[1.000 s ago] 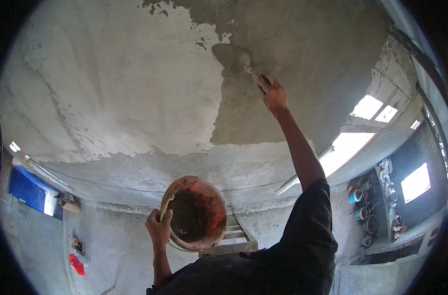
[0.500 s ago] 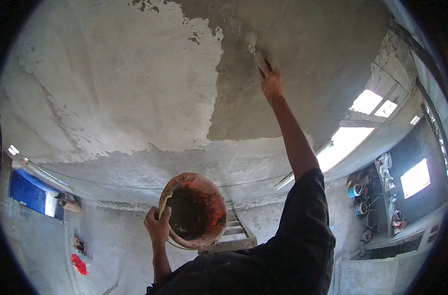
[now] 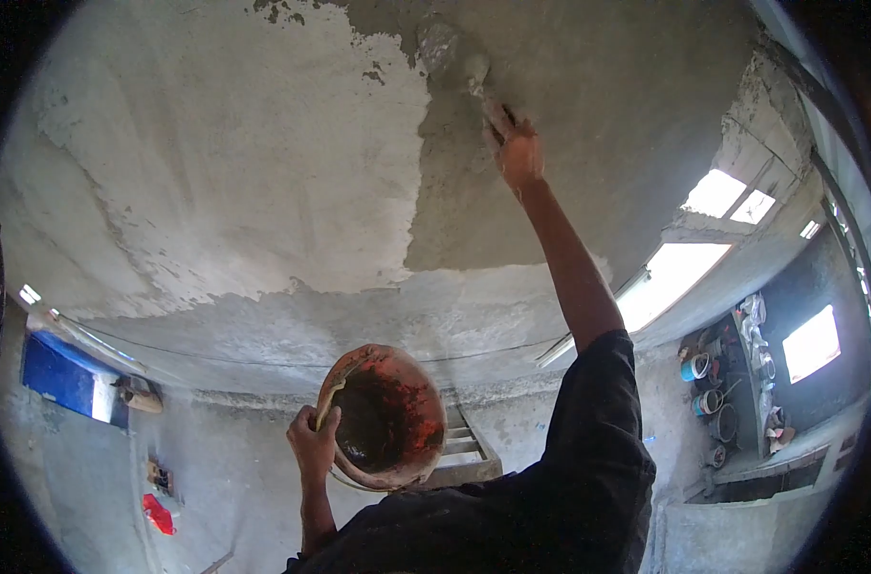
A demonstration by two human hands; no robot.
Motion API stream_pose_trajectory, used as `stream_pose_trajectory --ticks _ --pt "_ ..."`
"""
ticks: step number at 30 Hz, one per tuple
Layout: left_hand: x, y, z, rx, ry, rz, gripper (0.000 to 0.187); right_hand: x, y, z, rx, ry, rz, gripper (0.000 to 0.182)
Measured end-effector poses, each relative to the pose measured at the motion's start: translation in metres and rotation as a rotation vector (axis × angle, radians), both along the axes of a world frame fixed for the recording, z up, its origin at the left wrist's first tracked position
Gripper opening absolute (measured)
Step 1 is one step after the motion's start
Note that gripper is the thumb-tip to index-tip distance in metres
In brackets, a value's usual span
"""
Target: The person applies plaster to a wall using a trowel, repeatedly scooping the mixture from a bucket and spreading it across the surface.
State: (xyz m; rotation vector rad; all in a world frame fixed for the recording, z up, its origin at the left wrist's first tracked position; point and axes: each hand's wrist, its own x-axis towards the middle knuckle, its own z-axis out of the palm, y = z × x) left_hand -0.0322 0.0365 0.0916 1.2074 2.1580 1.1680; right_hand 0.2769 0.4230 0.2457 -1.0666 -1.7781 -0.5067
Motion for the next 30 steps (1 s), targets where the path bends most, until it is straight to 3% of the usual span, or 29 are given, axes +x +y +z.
stream_pose_trajectory --ticks 1,3,5,7,9,10,12,15,19,22,24,28,30 --pt "0.000 0.000 -0.001 -0.003 0.001 -0.002 0.035 0.002 0.007 -0.015 -0.003 0.001 -0.002 0.047" --pt "0.000 0.000 -0.005 0.010 -0.035 0.021 0.035 0.008 0.030 -0.062 -0.161 0.126 0.220 0.046" --pt "0.000 -0.001 -0.003 0.010 -0.038 0.020 0.036 0.011 0.022 -0.072 -0.232 0.197 0.318 0.046" --pt "0.002 0.001 0.001 0.013 -0.040 0.024 0.036 0.007 0.015 -0.063 -0.302 0.267 0.420 0.047" --pt "0.002 0.001 0.004 -0.013 -0.045 0.005 0.036 -0.005 -0.009 -0.024 -0.502 0.532 0.547 0.042" --pt "0.002 0.000 0.002 -0.015 -0.042 0.006 0.036 -0.004 -0.011 -0.013 -0.503 0.536 0.548 0.042" --pt "0.001 0.000 -0.005 -0.011 -0.027 -0.005 0.036 0.000 -0.002 0.004 -0.296 0.120 0.117 0.042" --pt "0.004 0.000 0.003 -0.020 -0.041 0.002 0.036 0.011 0.042 -0.021 -0.093 0.272 0.226 0.051" --pt "0.003 0.000 -0.002 -0.017 -0.025 -0.003 0.037 0.021 0.042 -0.077 -0.221 0.346 0.258 0.052" --pt "0.003 0.000 -0.004 -0.008 -0.028 -0.006 0.037 0.021 0.014 -0.081 -0.290 0.187 0.294 0.052" --pt "0.002 0.001 -0.004 -0.007 -0.023 -0.008 0.037 -0.006 -0.026 -0.031 -0.723 1.227 0.816 0.051" --pt "0.002 0.000 -0.002 -0.017 0.003 -0.020 0.037 -0.015 -0.027 0.026 -0.614 1.278 0.864 0.040" --pt "0.002 0.000 -0.004 -0.011 -0.010 -0.023 0.037 -0.009 -0.021 0.040 -0.080 -0.067 -0.017 0.043"
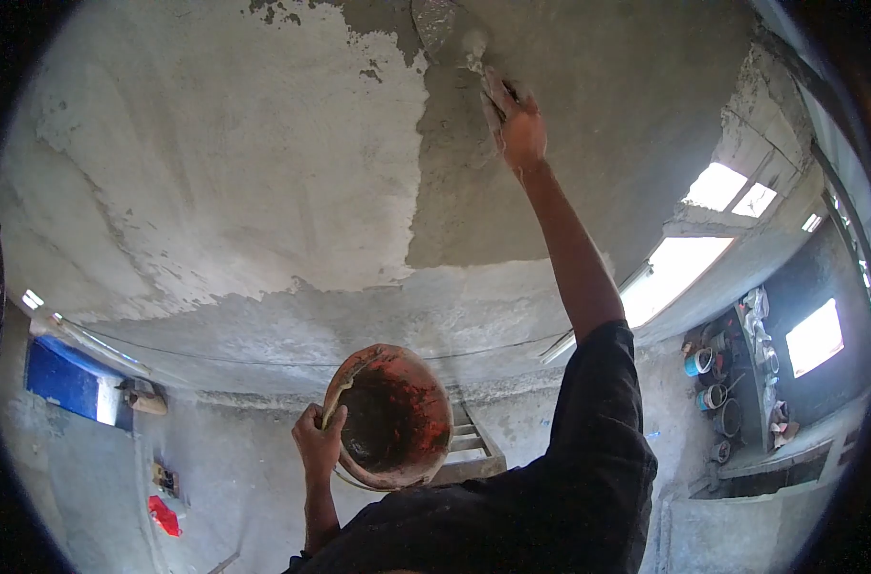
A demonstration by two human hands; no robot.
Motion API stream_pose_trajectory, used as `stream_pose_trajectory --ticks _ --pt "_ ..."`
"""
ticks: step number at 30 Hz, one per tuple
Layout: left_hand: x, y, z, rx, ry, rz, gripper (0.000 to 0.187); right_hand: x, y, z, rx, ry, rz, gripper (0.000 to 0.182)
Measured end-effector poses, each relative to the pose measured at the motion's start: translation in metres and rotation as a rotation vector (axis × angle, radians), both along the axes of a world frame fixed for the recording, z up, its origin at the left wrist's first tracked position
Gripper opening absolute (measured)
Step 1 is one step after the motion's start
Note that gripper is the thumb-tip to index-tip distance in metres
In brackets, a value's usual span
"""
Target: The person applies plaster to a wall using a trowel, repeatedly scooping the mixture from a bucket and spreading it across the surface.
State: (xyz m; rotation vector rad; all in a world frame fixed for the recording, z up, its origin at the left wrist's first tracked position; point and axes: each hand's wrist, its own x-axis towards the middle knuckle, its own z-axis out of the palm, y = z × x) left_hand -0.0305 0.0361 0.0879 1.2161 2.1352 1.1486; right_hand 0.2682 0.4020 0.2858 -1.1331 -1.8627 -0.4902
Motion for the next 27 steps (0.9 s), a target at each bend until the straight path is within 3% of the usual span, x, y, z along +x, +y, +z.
stream_pose_trajectory --ticks 1,3,4,6,10,12,13,15,16,18,22,24,27 --pt "0.001 0.000 0.000 0.000 -0.001 0.001 0.037 0.004 0.016 -0.006 0.000 -0.001 0.001 0.043" --pt "0.002 0.000 0.001 0.012 -0.016 0.003 0.036 0.011 0.055 -0.043 -0.305 0.268 0.018 0.046" --pt "0.001 -0.001 0.000 0.013 -0.017 0.002 0.036 0.015 0.059 -0.062 -0.303 0.267 0.017 0.046" --pt "0.000 -0.001 -0.002 0.002 0.003 -0.007 0.035 0.018 0.054 -0.090 -0.120 0.008 0.175 0.045" --pt "0.001 -0.001 -0.004 0.039 0.013 0.015 0.034 0.010 0.044 -0.086 -0.113 0.059 0.392 0.045" --pt "-0.002 -0.002 -0.009 -0.013 -0.040 -0.009 0.035 -0.005 0.049 -0.062 -0.160 0.543 0.710 0.052" --pt "-0.002 -0.002 -0.008 -0.015 -0.039 -0.004 0.035 -0.013 0.034 -0.040 -0.163 0.545 0.714 0.052" --pt "0.000 -0.002 -0.007 -0.014 -0.002 -0.012 0.034 -0.029 0.001 0.010 -0.327 0.552 0.273 0.045" --pt "0.002 -0.003 -0.008 -0.017 -0.009 -0.003 0.034 -0.026 0.010 0.005 -0.333 0.544 0.279 0.045" --pt "0.002 -0.003 -0.009 0.005 -0.009 -0.004 0.034 -0.014 0.041 -0.020 -0.239 0.200 0.116 0.044" --pt "0.001 -0.004 -0.008 0.020 0.012 -0.017 0.034 -0.003 0.044 -0.078 -0.297 0.082 0.143 0.052" --pt "0.000 -0.004 -0.008 0.038 0.004 -0.035 0.034 -0.005 0.037 -0.083 -0.231 0.311 0.464 0.049" --pt "0.001 -0.005 -0.004 0.025 0.002 -0.036 0.034 -0.008 0.042 -0.057 -0.314 0.511 0.472 0.040"
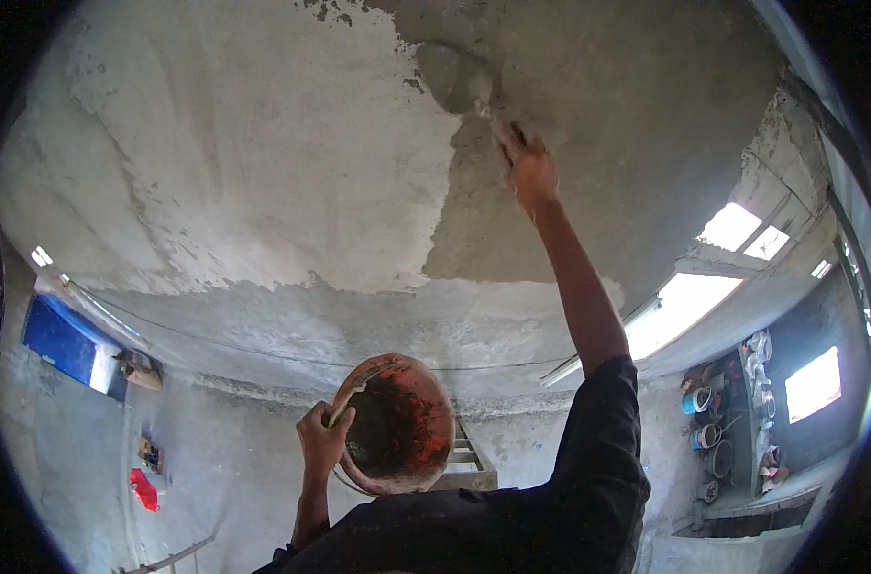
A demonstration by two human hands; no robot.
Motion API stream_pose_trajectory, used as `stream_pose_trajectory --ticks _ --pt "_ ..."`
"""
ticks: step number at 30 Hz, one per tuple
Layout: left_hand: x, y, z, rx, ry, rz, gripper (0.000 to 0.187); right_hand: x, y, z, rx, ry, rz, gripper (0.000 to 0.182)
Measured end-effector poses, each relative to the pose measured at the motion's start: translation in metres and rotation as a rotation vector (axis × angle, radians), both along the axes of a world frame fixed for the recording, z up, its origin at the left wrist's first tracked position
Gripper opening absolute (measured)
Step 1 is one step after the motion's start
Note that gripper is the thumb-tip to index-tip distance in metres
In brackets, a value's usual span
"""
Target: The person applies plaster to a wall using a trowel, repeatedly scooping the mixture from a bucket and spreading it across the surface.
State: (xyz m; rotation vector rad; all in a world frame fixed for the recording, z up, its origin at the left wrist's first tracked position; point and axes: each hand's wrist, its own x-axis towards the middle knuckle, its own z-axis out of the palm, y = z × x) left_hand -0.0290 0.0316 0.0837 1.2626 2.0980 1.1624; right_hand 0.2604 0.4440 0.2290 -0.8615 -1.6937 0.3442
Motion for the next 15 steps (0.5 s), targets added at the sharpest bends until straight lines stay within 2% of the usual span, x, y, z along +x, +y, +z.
stream_pose_trajectory --ticks 1,3,4,6,8,10,12,13,15 --pt "0.000 -0.001 0.001 -0.001 0.005 0.002 0.034 -0.003 -0.013 0.017 -0.001 0.005 0.002 0.040" --pt "0.001 -0.001 0.001 0.020 0.013 -0.005 0.035 -0.012 -0.043 0.052 0.144 -0.624 -0.548 0.042" --pt "0.001 -0.001 0.000 0.021 0.012 -0.004 0.035 -0.004 -0.022 0.037 0.145 -0.625 -0.547 0.042" --pt "0.001 -0.001 -0.003 0.050 0.022 -0.002 0.035 0.021 0.041 -0.016 0.103 -0.211 -0.217 0.044" --pt "0.001 -0.004 -0.004 0.034 0.026 0.001 0.036 0.029 0.032 -0.046 0.152 -0.273 -0.192 0.045" --pt "-0.001 0.000 -0.008 0.040 0.027 0.018 0.036 0.020 0.008 -0.045 0.225 -0.333 -0.158 0.046" --pt "-0.004 0.000 -0.013 0.008 0.026 0.001 0.036 0.002 -0.035 -0.025 -0.511 0.699 0.275 0.048" --pt "-0.003 0.000 -0.010 0.004 0.032 0.000 0.036 0.007 -0.026 -0.028 -0.514 0.706 0.274 0.048" --pt "0.000 0.001 0.000 0.048 0.003 -0.013 0.036 0.026 0.008 -0.041 0.147 -0.035 -0.167 0.049"
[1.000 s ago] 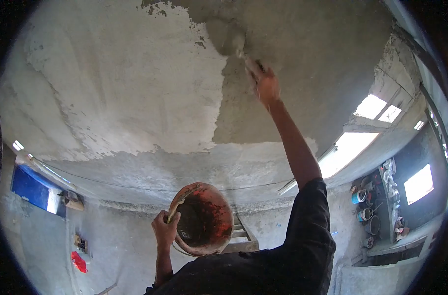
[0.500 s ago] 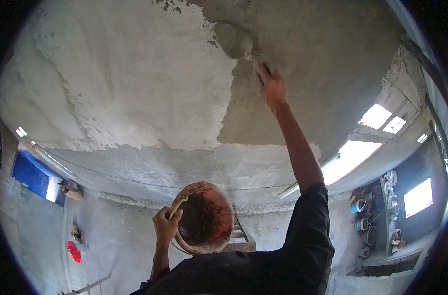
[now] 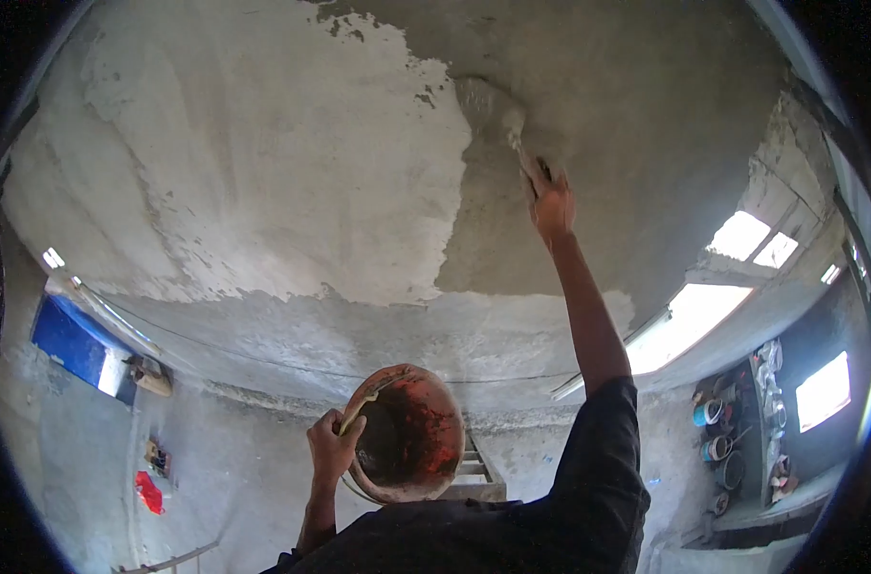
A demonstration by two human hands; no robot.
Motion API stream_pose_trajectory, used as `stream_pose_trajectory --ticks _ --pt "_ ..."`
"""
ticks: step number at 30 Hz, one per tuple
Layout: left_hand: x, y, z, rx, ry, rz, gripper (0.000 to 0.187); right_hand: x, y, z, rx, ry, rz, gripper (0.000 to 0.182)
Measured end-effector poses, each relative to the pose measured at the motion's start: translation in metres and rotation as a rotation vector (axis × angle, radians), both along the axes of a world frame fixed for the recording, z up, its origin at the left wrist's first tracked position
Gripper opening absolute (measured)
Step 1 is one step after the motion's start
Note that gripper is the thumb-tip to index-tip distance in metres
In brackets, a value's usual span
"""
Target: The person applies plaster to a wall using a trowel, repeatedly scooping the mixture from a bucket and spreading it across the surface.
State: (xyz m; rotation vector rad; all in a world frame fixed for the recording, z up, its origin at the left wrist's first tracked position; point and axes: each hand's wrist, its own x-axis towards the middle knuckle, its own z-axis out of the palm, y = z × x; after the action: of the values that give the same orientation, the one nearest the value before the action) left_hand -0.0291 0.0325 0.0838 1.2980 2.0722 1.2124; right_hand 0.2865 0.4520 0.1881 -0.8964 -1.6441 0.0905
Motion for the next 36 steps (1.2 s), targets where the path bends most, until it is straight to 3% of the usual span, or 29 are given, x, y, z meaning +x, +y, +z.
stream_pose_trajectory --ticks 4,6,7,9,12,14,16,17,20,22,24,25,29,31,34,36 --pt "0.001 0.001 0.001 -0.015 0.040 -0.014 0.036 0.013 0.030 -0.015 -0.110 -0.076 -0.215 0.047" --pt "0.002 0.001 0.005 -0.022 0.029 -0.005 0.036 0.002 -0.009 -0.018 0.102 -0.427 -0.445 0.048" --pt "0.002 0.001 0.005 -0.027 0.033 -0.011 0.036 0.007 -0.015 -0.035 0.095 -0.424 -0.450 0.048" --pt "0.001 0.003 0.005 -0.013 0.048 0.002 0.036 0.017 -0.021 -0.077 -0.143 -0.152 -0.135 0.045" --pt "0.001 0.004 0.003 0.059 0.021 -0.005 0.036 0.018 -0.110 -0.091 -0.353 -0.205 -0.186 0.040" --pt "-0.001 0.003 0.002 0.023 0.096 -0.005 0.036 0.014 -0.190 -0.087 -0.350 -0.131 -0.141 0.034" --pt "-0.004 0.005 -0.006 0.013 0.107 0.003 0.038 0.027 -0.241 -0.122 -0.410 0.051 -0.014 0.032" --pt "-0.001 0.006 0.002 0.079 0.215 -0.015 0.038 0.036 -0.273 -0.127 -0.610 0.002 -0.029 0.031" --pt "0.005 0.008 0.024 -0.034 0.197 -0.007 0.040 0.037 -0.369 -0.089 -1.207 0.167 0.078 0.031" --pt "0.003 0.008 0.026 -0.081 0.189 -0.019 0.041 0.041 -0.409 -0.090 -1.373 0.202 0.078 0.030" --pt "0.004 0.013 0.030 0.040 0.233 -0.075 0.041 0.041 -0.436 -0.088 -1.586 0.090 0.339 0.032" --pt "0.003 0.013 0.033 0.017 0.232 -0.082 0.041 0.035 -0.443 -0.096 -1.632 0.018 0.336 0.034" --pt "0.002 0.022 0.044 0.020 0.322 -0.173 0.038 0.014 -0.439 -0.130 -1.405 -0.181 0.394 0.035" --pt "0.002 0.024 0.053 0.037 0.385 -0.246 0.034 0.005 -0.421 -0.140 -1.095 -0.403 0.429 0.032" --pt "0.001 0.029 0.062 0.029 0.428 -0.346 0.029 -0.028 -0.391 -0.099 -1.036 -0.855 0.202 0.023" --pt "0.006 0.030 0.068 0.025 0.431 -0.382 0.026 -0.038 -0.382 -0.118 -0.908 -0.929 0.234 0.019"
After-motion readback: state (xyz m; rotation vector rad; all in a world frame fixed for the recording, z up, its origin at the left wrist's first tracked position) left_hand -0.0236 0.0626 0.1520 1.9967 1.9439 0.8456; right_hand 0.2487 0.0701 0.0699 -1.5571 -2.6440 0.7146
